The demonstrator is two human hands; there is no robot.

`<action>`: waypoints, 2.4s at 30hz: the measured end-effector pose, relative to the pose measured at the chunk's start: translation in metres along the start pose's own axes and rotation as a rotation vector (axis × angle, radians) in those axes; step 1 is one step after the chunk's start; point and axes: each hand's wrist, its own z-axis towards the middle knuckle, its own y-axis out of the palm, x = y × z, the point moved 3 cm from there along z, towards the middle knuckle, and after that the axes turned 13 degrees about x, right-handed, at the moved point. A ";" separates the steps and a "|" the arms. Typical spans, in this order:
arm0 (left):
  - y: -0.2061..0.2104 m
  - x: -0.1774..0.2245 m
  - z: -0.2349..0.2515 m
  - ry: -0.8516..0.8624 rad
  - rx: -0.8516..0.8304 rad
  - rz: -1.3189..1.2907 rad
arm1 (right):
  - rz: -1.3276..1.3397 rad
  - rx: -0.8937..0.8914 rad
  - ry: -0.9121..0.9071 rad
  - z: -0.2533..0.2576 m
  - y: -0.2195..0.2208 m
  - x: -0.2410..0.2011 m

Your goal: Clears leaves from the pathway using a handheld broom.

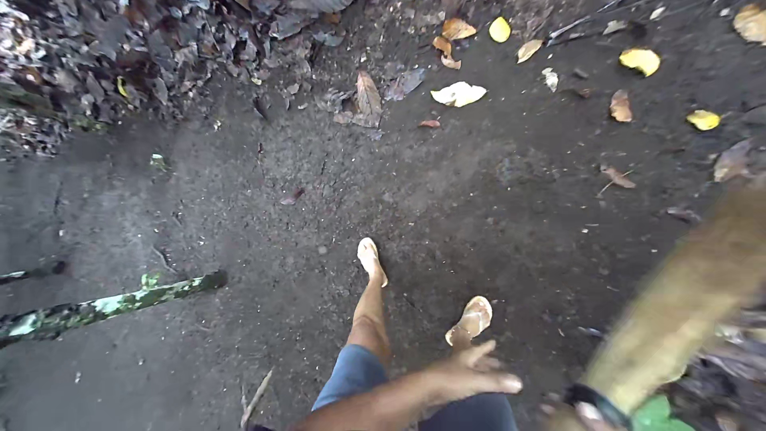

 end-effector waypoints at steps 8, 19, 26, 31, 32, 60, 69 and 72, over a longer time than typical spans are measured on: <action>-0.280 -0.031 -0.062 -0.048 0.639 -0.596 | -0.502 -0.354 0.029 -0.060 0.201 0.050; -0.445 0.038 0.031 -0.105 0.753 -0.908 | -0.441 -0.077 0.238 -0.078 0.277 0.077; -0.367 0.117 0.023 0.019 0.202 -0.315 | -0.457 -0.100 0.171 -0.076 0.332 0.049; -0.391 0.061 -0.084 0.055 0.445 -0.299 | -0.469 -0.073 0.120 -0.052 0.338 0.022; -0.399 0.043 -0.102 0.026 0.533 -0.358 | -0.464 -0.071 0.111 -0.045 0.338 0.018; -0.328 0.251 0.080 -0.086 0.524 -0.757 | -0.452 -0.027 0.271 0.077 0.364 -0.109; -0.293 0.312 0.072 -0.107 0.051 -0.448 | -0.447 0.036 0.197 0.082 0.378 -0.119; -0.343 0.303 0.020 0.013 0.172 -0.512 | -0.429 0.052 0.145 0.082 0.395 -0.121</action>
